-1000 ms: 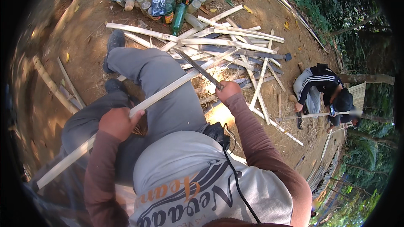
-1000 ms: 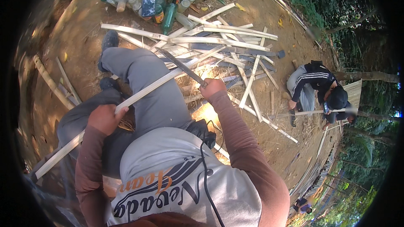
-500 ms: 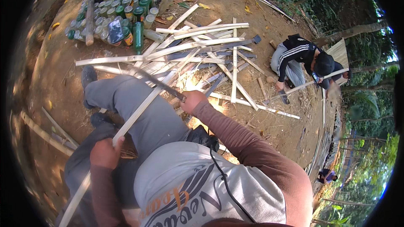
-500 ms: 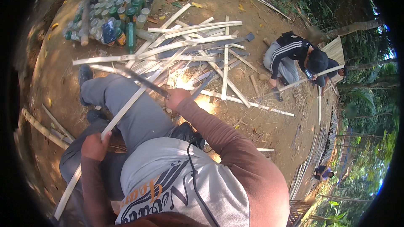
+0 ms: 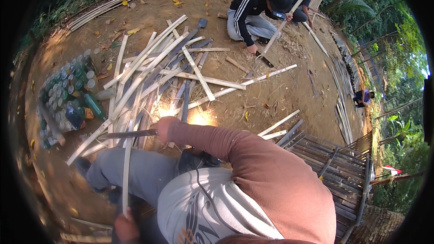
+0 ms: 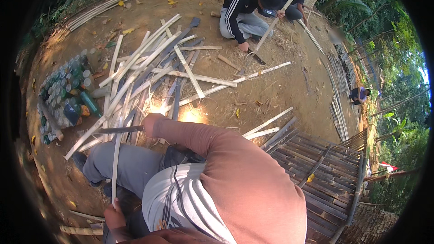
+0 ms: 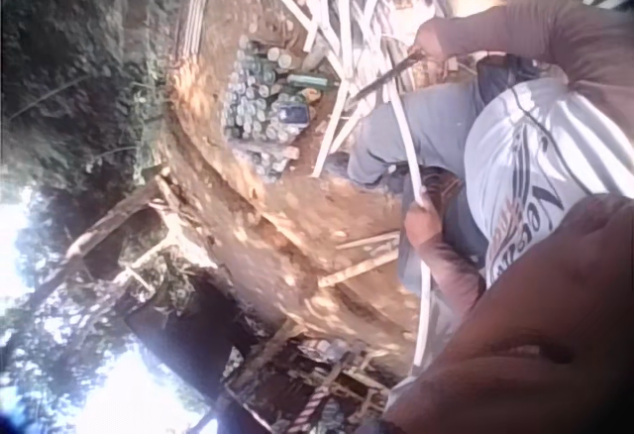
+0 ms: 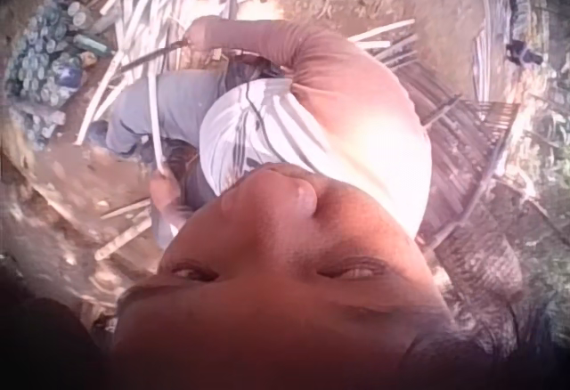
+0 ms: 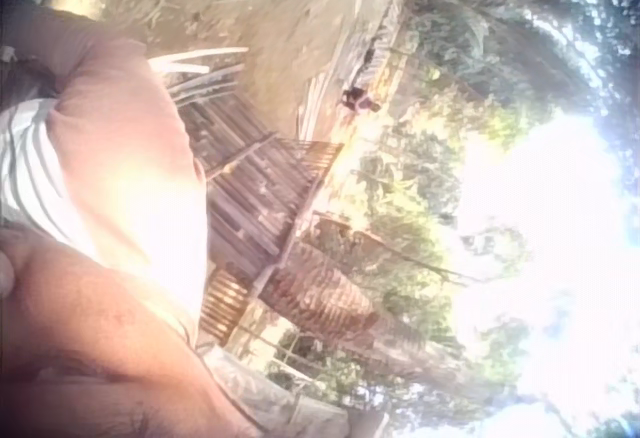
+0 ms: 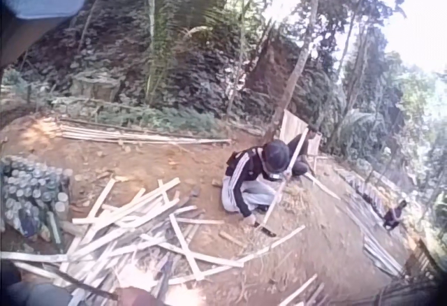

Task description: The person shaves a long strip of bamboo with a knife to smooth its surface and edges.

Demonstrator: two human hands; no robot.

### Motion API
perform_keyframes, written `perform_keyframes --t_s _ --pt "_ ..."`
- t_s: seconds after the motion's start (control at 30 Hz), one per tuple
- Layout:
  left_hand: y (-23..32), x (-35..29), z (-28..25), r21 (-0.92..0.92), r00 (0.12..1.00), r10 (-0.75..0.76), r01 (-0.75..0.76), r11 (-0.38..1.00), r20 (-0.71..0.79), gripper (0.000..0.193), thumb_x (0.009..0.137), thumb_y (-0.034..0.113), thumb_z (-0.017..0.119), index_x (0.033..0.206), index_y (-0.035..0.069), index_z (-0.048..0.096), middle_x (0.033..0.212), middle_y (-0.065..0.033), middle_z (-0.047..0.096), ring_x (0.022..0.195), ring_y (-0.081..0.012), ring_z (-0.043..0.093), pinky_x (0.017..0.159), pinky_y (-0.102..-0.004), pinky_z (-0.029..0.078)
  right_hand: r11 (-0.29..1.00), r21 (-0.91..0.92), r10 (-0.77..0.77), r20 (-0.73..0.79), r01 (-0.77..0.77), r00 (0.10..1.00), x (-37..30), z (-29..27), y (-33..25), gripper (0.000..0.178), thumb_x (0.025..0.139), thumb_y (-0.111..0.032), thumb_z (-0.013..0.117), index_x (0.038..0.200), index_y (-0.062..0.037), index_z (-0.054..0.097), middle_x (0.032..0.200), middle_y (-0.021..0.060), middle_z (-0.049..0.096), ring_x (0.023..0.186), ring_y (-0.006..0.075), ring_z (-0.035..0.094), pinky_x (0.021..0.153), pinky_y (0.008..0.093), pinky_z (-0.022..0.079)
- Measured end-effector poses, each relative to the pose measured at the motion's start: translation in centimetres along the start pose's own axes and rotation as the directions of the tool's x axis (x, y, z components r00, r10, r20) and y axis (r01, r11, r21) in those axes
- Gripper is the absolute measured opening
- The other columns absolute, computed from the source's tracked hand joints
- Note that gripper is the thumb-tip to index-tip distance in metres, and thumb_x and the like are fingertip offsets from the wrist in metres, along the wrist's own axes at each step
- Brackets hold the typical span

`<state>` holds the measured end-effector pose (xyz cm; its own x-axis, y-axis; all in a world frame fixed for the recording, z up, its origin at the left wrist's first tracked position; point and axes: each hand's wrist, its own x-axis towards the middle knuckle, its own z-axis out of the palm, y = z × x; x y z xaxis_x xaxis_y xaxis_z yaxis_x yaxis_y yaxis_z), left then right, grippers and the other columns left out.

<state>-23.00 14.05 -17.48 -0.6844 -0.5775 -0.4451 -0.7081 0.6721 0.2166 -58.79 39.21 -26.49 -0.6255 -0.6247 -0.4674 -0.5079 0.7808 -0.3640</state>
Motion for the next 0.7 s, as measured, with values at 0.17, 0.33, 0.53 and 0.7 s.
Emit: perform_keyframes --t_s 0.17,0.33,0.53,0.7 --pt "0.7 0.3 -0.8 0.111 1.0 0.027 -0.026 0.993 -0.013 0.067 0.106 0.056 0.053 0.085 -0.006 0.068 0.08 -0.0313 0.065 0.082 -0.0541 0.064 0.071 -0.0604 0.047 0.893 0.028 0.449 -0.061 -0.448 0.891 5.8 -3.1 11.1 0.034 0.091 -0.023 0.062 0.112 -0.0043 0.08 0.116 0.0192 0.077 0.108 0.0318 0.076 0.09 0.0425 0.061" --pt "0.1 0.2 -0.2 0.093 0.997 0.028 -0.021 0.995 -0.076 0.064 0.105 0.055 0.055 0.083 -0.003 0.067 0.08 -0.0292 0.065 0.082 -0.0535 0.064 0.07 -0.0602 0.047 0.994 -0.055 0.1 0.052 -0.097 0.994 3.1 -0.2 4.2 0.039 0.091 -0.03 0.057 0.11 -0.0036 0.079 0.111 0.0228 0.076 0.105 0.0395 0.073 0.096 0.0491 0.058" --pt "1.2 -1.2 -0.7 0.102 0.992 0.024 -0.011 0.995 -0.123 0.058 0.105 0.053 0.057 0.084 -0.001 0.066 0.081 -0.028 0.066 0.082 -0.0525 0.064 0.07 -0.0589 0.047 0.997 -0.07 0.045 0.337 -0.023 0.941 1.6 6.3 0.9 0.037 0.09 -0.03 0.061 0.109 -0.005 0.08 0.112 0.0216 0.077 0.106 0.0383 0.074 0.092 0.0486 0.059" --pt "1.6 -1.0 0.2 0.082 0.985 0.09 -0.078 0.994 -0.146 0.055 0.105 0.049 0.058 0.087 -0.002 0.066 0.081 -0.0285 0.066 0.081 -0.0523 0.064 0.069 -0.0586 0.047 0.991 -0.132 0.059 0.198 -0.033 0.978 4.3 13.5 13.6 0.034 0.091 -0.029 0.065 0.11 -0.005 0.08 0.109 0.0197 0.078 0.102 0.0371 0.075 0.088 0.0458 0.06"
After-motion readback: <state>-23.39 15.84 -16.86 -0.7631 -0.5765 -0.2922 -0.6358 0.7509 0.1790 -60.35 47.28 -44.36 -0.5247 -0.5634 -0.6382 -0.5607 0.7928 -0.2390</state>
